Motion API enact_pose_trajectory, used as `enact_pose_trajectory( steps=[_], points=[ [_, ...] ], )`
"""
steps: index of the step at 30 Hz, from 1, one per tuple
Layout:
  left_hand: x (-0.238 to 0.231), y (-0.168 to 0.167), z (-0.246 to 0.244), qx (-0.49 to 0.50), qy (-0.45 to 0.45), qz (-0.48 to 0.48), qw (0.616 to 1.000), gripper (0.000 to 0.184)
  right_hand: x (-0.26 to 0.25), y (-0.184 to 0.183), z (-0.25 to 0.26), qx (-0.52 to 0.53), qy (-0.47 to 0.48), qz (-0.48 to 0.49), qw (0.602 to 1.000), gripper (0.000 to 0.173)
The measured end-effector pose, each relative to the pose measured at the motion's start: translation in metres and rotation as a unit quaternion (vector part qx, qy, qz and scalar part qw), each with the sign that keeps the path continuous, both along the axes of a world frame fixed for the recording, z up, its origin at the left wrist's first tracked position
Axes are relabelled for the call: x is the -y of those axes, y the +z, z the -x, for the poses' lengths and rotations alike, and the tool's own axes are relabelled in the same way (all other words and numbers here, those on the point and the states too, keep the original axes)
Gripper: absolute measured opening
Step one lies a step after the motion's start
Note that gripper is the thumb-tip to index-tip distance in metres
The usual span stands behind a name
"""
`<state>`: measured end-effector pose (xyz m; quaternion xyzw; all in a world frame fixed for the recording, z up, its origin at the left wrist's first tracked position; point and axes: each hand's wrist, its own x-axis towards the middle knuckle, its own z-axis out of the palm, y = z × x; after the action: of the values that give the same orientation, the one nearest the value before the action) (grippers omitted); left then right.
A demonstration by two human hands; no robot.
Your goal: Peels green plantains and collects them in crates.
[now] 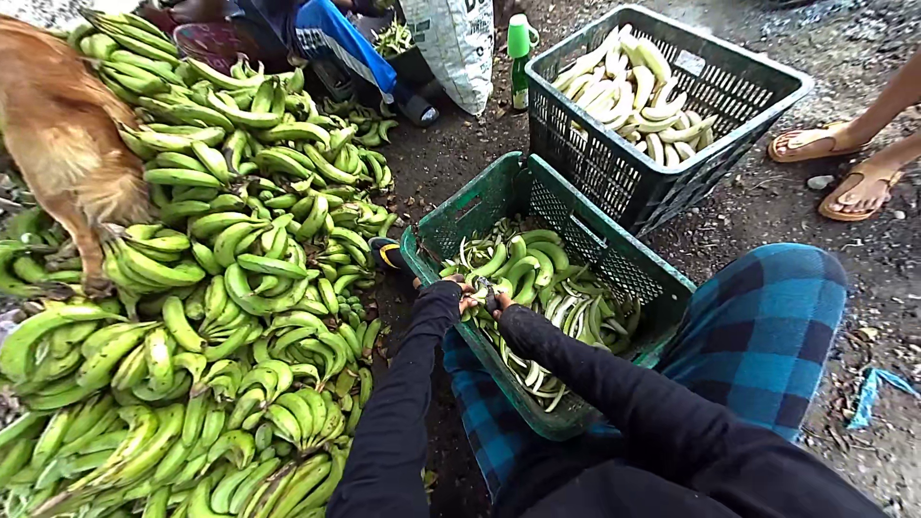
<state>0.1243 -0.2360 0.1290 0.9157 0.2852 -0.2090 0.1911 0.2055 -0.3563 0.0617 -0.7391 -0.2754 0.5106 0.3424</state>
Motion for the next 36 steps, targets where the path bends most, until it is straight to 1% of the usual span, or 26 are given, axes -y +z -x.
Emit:
enact_pose_trajectory(
  steps=[1,2,3,4,6,9,12,16,18,20,22,24,25,27,28,29,30,31,33,34,36],
  points=[
    [-0.003,-0.002,-0.002,-0.008,0.005,0.0,1.0,0.034,0.001,0.004,-0.003,0.042,0.052,0.025,0.997,0.041],
    [-0.007,-0.004,-0.002,-0.006,0.013,0.003,1.0,0.036,0.002,0.011,-0.004,0.031,0.043,0.032,0.998,0.041],
    [-0.012,-0.006,-0.001,0.0,0.026,0.007,1.0,0.037,0.008,0.021,-0.006,-0.008,0.001,0.026,1.0,0.041],
    [-0.015,-0.007,0.002,0.018,0.039,0.018,0.999,0.037,0.019,0.039,-0.009,-0.065,-0.043,0.02,0.997,0.043],
    [-0.022,-0.01,0.008,0.066,0.067,0.039,0.995,0.033,0.045,0.059,-0.017,-0.107,-0.092,0.012,0.99,0.047],
    [-0.034,-0.023,0.022,0.124,0.097,0.051,0.986,0.031,0.058,0.076,-0.014,-0.103,-0.085,0.019,0.991,0.048],
    [-0.029,-0.014,0.027,0.132,0.1,0.049,0.985,0.031,0.053,0.089,-0.001,-0.13,-0.075,0.036,0.988,0.048],
    [-0.017,-0.017,0.037,0.183,0.109,0.018,0.977,0.026,0.05,0.077,0.006,-0.118,-0.08,0.038,0.989,0.047],
    [-0.01,-0.018,0.043,0.202,0.123,0.014,0.972,0.026,0.04,0.064,0.009,-0.084,-0.062,0.008,0.994,0.048],
    [-0.006,-0.021,0.047,0.227,0.139,0.014,0.964,0.026,0.018,0.022,0.015,-0.037,-0.067,-0.066,0.995,0.045],
    [-0.005,-0.027,0.049,0.235,0.148,0.005,0.961,0.027,-0.008,-0.023,0.018,-0.025,-0.059,-0.126,0.99,0.039],
    [-0.008,-0.034,0.054,0.258,0.172,0.011,0.951,0.027,-0.021,-0.05,0.019,-0.01,-0.034,-0.157,0.987,0.036],
    [-0.006,-0.038,0.057,0.273,0.192,0.021,0.942,0.026,-0.016,-0.038,0.02,-0.005,-0.013,-0.124,0.992,0.037],
    [-0.005,-0.043,0.06,0.295,0.243,0.03,0.923,0.027,0.005,0.016,0.024,0.006,0.042,-0.022,0.999,0.042],
    [-0.003,-0.046,0.062,0.31,0.269,0.036,0.911,0.027,0.015,0.035,0.028,-0.01,0.047,0.011,0.999,0.044],
    [0.0,-0.047,0.063,0.326,0.284,0.041,0.901,0.028,0.019,0.043,0.032,-0.035,0.03,0.032,0.998,0.045],
    [0.001,-0.052,0.065,0.342,0.289,0.044,0.893,0.027,0.019,0.043,0.033,-0.036,0.029,0.037,0.998,0.046],
    [0.002,-0.06,0.066,0.363,0.29,0.04,0.885,0.026,0.017,0.035,0.033,-0.023,0.039,0.029,0.999,0.047],
    [0.007,-0.069,0.067,0.39,0.304,0.031,0.869,0.026,0.005,0.006,0.033,-0.005,0.021,-0.021,1.0,0.044],
    [0.013,-0.067,0.066,0.392,0.327,0.03,0.859,0.027,0.001,0.002,0.033,0.006,0.018,-0.033,0.999,0.045],
    [0.022,-0.069,0.065,0.403,0.374,0.003,0.835,0.029,0.006,0.024,0.032,0.0,0.04,-0.013,0.999,0.051]
  ],
)
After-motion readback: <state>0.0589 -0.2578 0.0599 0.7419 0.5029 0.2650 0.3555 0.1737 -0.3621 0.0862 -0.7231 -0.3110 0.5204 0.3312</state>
